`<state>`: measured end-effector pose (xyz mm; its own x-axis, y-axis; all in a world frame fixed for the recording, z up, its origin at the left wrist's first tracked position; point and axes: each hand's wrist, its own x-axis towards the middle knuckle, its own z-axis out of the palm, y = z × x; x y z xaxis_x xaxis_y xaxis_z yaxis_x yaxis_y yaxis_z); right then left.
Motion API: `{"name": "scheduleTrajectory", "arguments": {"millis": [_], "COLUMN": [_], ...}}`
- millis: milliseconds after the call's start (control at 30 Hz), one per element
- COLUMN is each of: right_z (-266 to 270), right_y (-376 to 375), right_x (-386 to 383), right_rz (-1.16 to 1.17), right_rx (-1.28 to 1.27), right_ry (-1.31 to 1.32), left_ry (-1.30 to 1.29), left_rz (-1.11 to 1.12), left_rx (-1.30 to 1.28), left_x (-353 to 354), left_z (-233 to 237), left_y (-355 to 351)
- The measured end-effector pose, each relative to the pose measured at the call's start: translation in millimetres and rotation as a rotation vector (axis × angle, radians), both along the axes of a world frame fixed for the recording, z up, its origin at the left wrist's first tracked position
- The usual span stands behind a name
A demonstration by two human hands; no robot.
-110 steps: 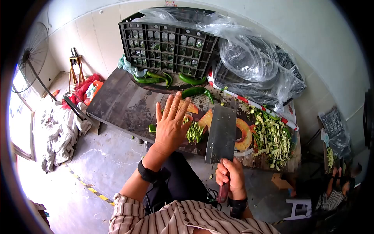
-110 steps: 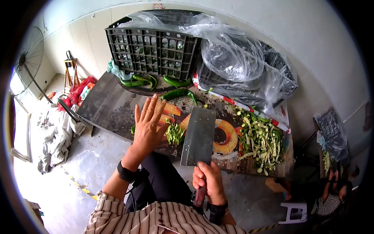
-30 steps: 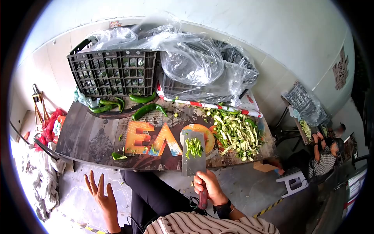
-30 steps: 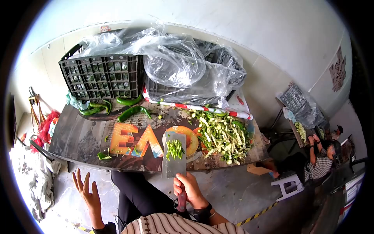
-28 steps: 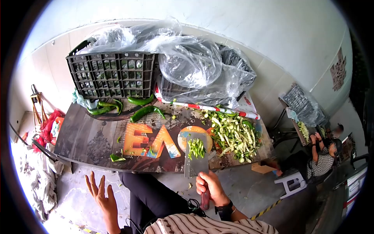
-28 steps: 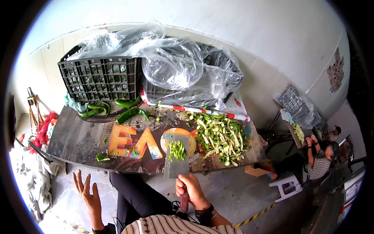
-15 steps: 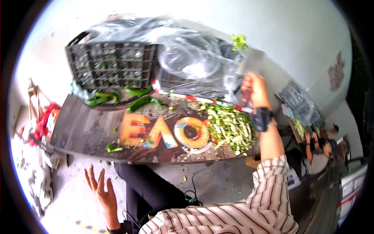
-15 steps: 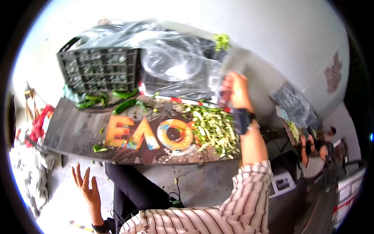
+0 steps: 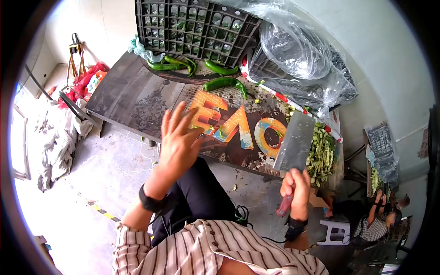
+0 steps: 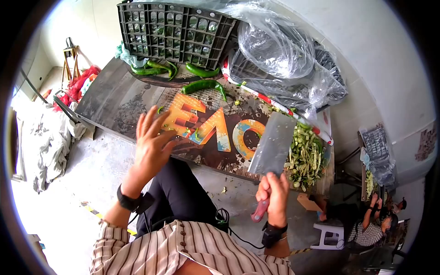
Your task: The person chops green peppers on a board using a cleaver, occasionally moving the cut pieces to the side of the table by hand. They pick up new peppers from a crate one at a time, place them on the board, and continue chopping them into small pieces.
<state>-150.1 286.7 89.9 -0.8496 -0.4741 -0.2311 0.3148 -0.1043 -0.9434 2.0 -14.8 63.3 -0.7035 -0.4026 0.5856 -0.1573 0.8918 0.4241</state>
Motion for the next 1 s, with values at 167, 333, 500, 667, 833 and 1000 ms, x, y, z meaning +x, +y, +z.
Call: {"name": "scheduleTrajectory", "arguments": {"millis": [167,333,500,667,833,1000], "right_z": [-6.4,-5.6,-5.2,-13.5,-6.6,-0.9], "right_y": [5.6,22.8,37.9,56.3,66.1,69.3], "right_x": [8.3,6.6,7.1,1.7,5.8,13.9], "right_rz": [0.011,-0.084,-0.167,-0.247,-0.302,-0.384], "right_rx": [-0.001,-0.013,-0.033,-0.064,-0.049,-0.016], "right_ry": [-0.01,-0.038,-0.017,-0.001,0.025,0.022], "left_ry": [-0.051,-0.138,-0.096,0.286,0.906,0.481], "left_rz": [-0.088,-0.192,-0.254,-0.455,-0.333,-0.172], "left_rx": [-0.131,-0.231,-0.239,-0.49,-0.668,-0.588], "left_x": [-45.7,-64.9,-74.4,-81.8,-167.8,-228.6], "left_z": [-14.2,-22.1,-3.6,92.1,198.9,200.4], "left_y": [8.0,1.7,13.1,63.6,74.0,72.2]}}
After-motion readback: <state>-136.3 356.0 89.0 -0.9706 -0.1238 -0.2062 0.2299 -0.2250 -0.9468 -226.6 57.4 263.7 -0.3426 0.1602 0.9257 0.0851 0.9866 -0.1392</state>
